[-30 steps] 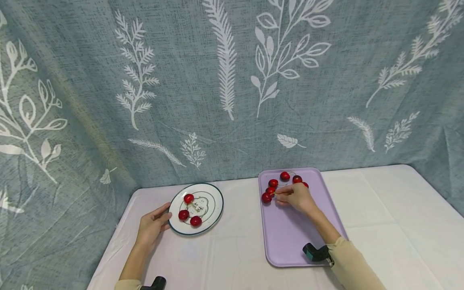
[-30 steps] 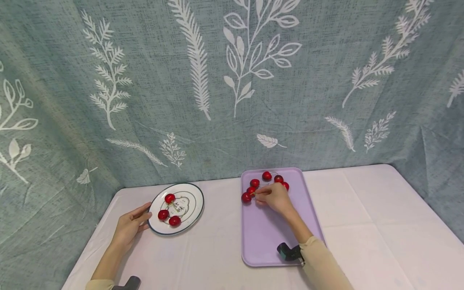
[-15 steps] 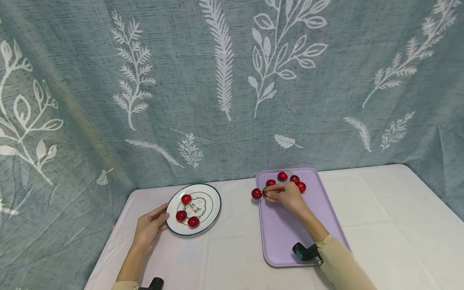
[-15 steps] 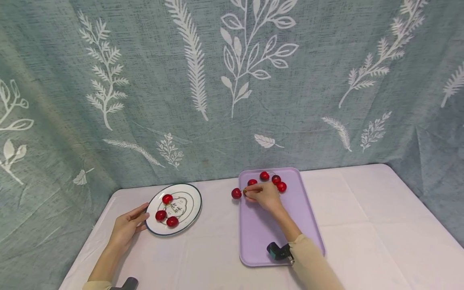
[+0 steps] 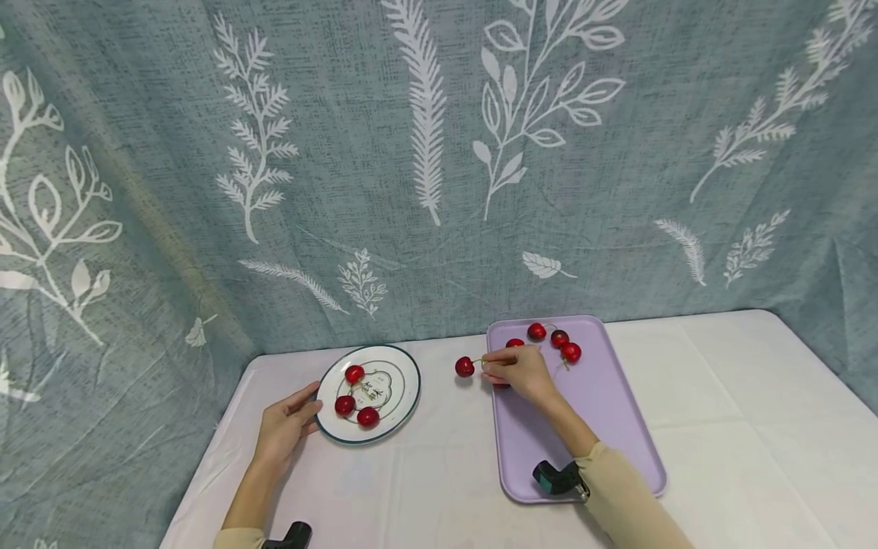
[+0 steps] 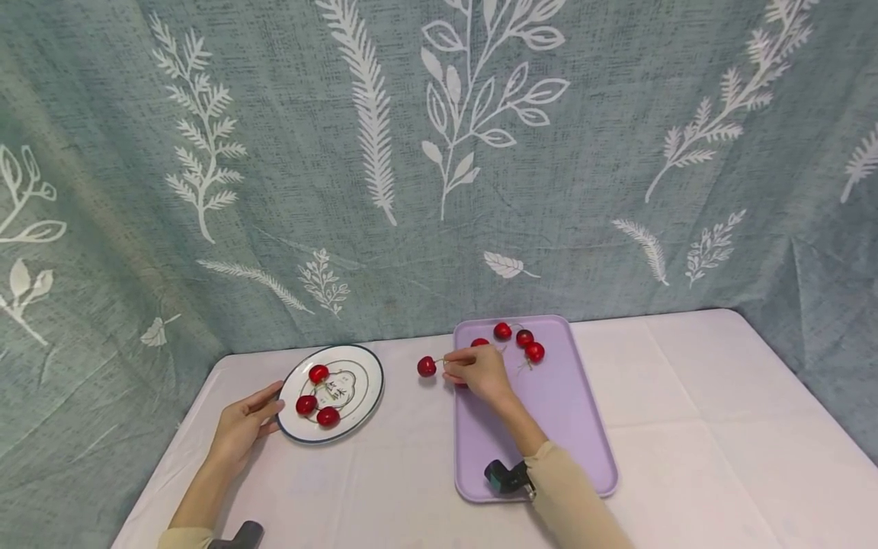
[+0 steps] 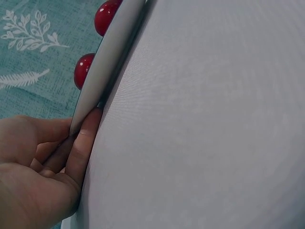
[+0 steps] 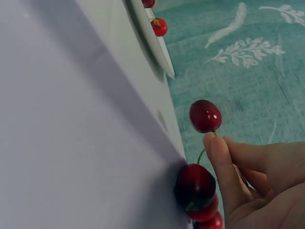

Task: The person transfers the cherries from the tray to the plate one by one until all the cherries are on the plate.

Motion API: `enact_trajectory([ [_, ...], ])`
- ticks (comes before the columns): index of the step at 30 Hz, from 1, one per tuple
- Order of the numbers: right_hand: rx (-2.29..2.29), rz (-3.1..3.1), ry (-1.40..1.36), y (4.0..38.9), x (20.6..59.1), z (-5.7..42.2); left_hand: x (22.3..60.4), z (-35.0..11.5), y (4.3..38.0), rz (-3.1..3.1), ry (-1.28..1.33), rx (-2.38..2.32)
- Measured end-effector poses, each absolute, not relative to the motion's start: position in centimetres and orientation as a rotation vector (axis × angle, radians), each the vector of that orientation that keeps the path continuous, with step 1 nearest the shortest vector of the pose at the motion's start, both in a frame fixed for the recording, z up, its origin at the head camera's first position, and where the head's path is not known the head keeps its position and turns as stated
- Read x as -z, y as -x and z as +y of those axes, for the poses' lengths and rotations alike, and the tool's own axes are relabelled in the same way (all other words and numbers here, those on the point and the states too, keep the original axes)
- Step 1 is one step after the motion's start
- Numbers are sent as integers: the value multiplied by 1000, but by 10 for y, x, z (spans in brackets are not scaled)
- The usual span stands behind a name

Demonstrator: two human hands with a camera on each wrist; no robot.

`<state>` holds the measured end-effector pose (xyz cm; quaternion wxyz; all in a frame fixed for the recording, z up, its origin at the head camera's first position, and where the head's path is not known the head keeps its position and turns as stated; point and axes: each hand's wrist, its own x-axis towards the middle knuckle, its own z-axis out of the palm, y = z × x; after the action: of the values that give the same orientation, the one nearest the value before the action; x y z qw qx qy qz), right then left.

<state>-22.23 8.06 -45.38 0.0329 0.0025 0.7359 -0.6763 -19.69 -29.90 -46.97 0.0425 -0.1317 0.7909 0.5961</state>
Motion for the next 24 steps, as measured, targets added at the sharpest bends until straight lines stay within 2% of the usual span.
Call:
enact_trajectory([
  [12,2156,2176,-44,228,450,66,470,-298,199,2418,401,-1844],
  [24,2109,2242,-29,227,445,81,471,-298,199,2415,419,-1842],
])
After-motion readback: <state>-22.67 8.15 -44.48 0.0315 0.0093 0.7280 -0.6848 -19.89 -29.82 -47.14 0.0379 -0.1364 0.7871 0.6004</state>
